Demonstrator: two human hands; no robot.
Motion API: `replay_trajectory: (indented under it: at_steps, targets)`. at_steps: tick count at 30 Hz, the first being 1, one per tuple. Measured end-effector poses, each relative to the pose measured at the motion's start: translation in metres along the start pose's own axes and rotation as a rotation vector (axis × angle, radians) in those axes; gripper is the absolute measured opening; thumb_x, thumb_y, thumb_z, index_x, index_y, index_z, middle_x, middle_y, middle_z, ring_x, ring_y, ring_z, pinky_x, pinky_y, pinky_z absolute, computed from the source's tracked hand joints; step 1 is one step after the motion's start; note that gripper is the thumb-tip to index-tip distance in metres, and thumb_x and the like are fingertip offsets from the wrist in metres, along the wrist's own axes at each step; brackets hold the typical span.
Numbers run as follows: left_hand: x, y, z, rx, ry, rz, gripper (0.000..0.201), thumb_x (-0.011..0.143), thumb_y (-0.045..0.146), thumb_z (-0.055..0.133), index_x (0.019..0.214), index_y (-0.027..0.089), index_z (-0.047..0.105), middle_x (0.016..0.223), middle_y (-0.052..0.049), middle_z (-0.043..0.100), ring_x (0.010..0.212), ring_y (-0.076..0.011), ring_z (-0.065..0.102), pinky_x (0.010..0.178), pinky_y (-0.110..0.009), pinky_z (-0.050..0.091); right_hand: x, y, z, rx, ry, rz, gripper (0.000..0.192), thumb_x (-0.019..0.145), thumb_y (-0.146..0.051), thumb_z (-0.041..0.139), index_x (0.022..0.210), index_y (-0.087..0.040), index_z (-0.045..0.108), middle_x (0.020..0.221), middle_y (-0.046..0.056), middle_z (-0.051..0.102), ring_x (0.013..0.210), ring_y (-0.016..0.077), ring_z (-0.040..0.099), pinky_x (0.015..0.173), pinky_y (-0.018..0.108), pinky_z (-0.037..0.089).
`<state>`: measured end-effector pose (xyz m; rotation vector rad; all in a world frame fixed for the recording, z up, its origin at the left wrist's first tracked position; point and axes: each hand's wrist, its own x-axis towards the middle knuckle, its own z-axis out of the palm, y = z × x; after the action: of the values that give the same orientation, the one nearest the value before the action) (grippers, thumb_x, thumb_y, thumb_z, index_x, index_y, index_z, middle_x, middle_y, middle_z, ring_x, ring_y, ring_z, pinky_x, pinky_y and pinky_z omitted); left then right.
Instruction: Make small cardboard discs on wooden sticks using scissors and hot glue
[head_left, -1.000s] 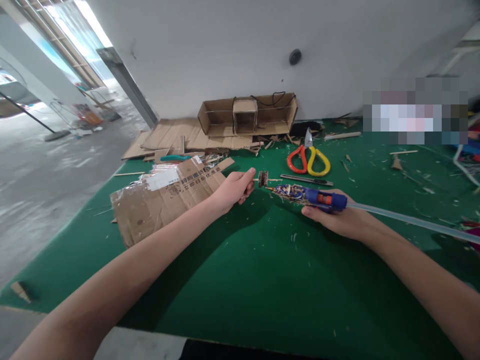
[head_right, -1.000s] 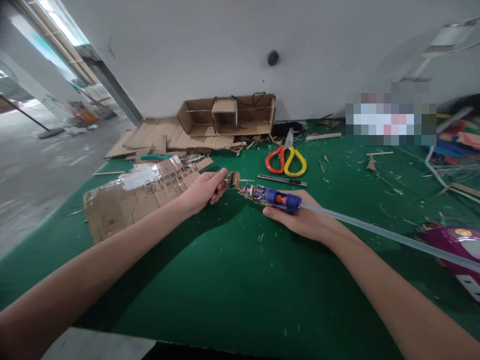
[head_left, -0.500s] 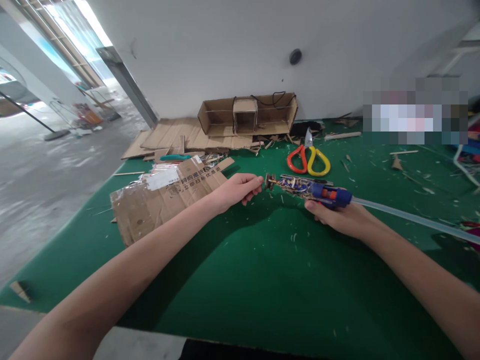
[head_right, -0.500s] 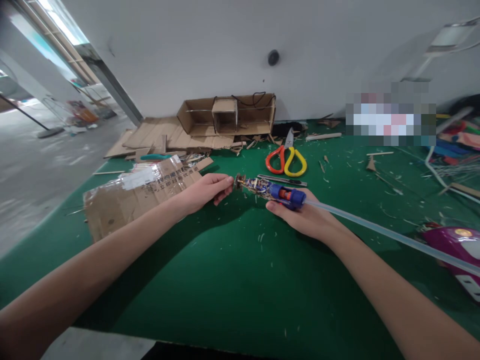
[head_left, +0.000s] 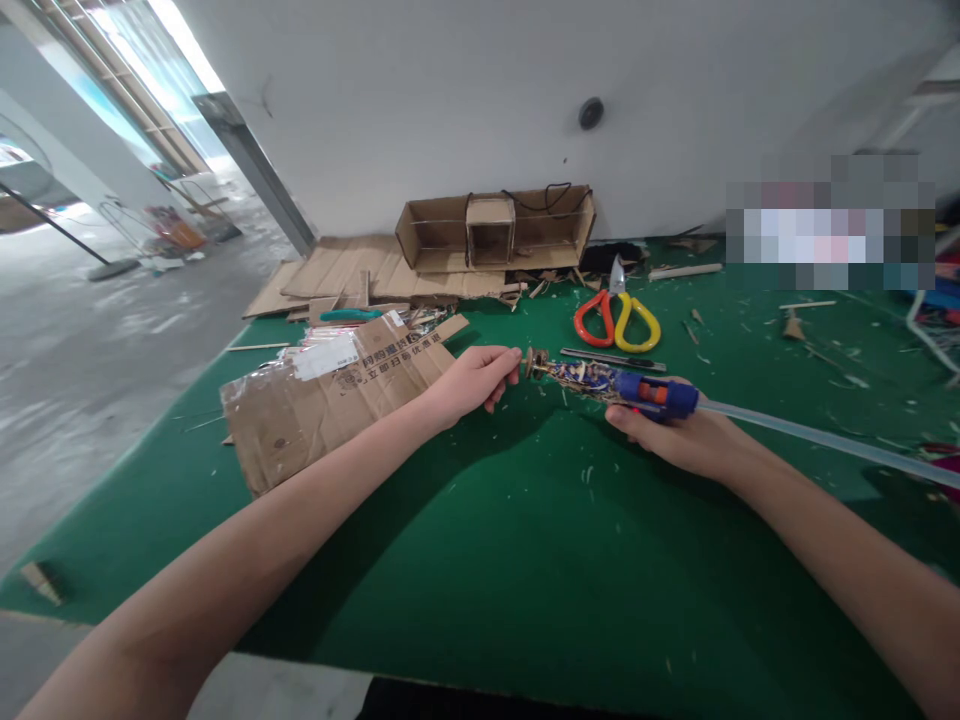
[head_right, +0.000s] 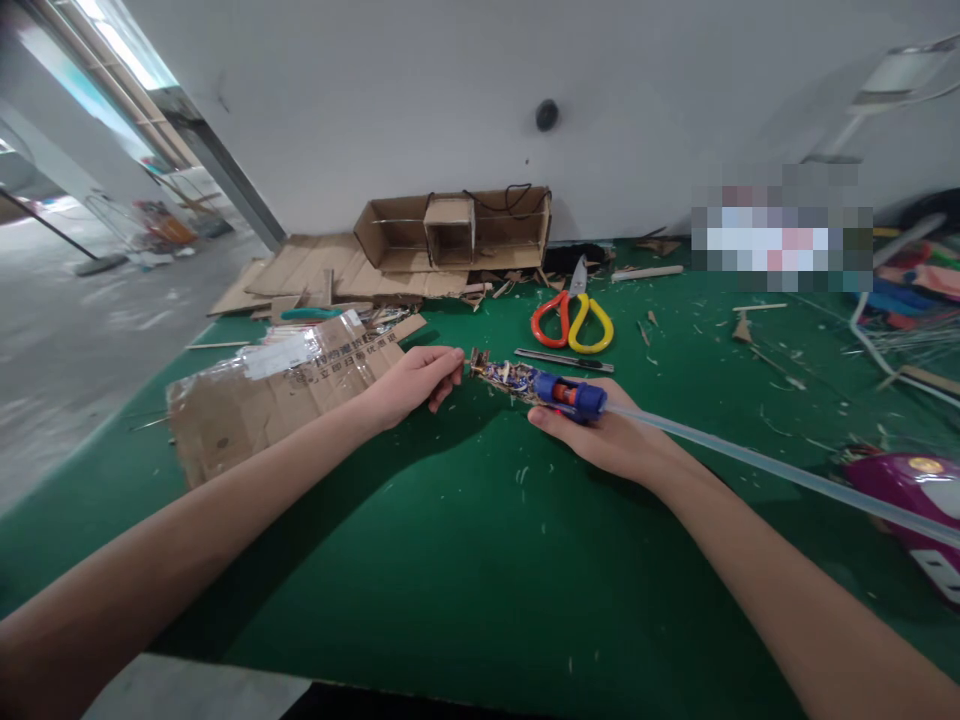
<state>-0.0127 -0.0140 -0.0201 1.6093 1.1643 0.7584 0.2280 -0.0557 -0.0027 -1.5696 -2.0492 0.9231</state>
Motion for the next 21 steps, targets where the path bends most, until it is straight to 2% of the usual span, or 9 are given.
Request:
replay_trajectory:
  at_steps: [5, 11, 21]
  targets:
    - [-0.001, 0.001, 0.001, 0.007, 0.001, 0.027, 0.035, 0.092, 0.038, 0.038, 0.065, 0.017, 0.047, 0.046, 0.006, 0.038, 0.038, -0.0046, 0.039, 0.039, -0.016, 0.03, 0.002, 0.003, 0.002, -0.015, 0.018, 0.005, 0.034, 0.075, -0.053, 0.057, 0.062, -0.022, 0.052, 0.054, 0.002, 0.057, 0.052, 0.0188, 0.058, 0.046, 0.031, 0.044]
    - [-0.001, -0.001, 0.001, 0.047, 0.004, 0.041, 0.033, 0.092, 0.037, 0.04, 0.067, 0.017, 0.048, 0.046, 0.006, 0.039, 0.038, -0.0043, 0.039, 0.04, -0.015, 0.03, 0.003, 0.011, 0.004, 0.021, 0.054, -0.045, 0.034, 0.076, -0.052, 0.057, 0.062, -0.022, 0.052, 0.05, 0.001, 0.055, 0.047, 0.0168, 0.055, 0.042, 0.029, 0.041]
    - [-0.001, 0.001, 0.002, 0.078, 0.013, 0.057, 0.032, 0.091, 0.035, 0.041, 0.066, 0.017, 0.047, 0.046, 0.006, 0.038, 0.038, -0.004, 0.038, 0.039, -0.016, 0.029, 0.004, 0.01, 0.005, 0.017, 0.047, -0.065, 0.031, 0.075, -0.049, 0.059, 0.062, -0.022, 0.052, 0.051, 0.0, 0.056, 0.048, 0.017, 0.056, 0.042, 0.028, 0.042]
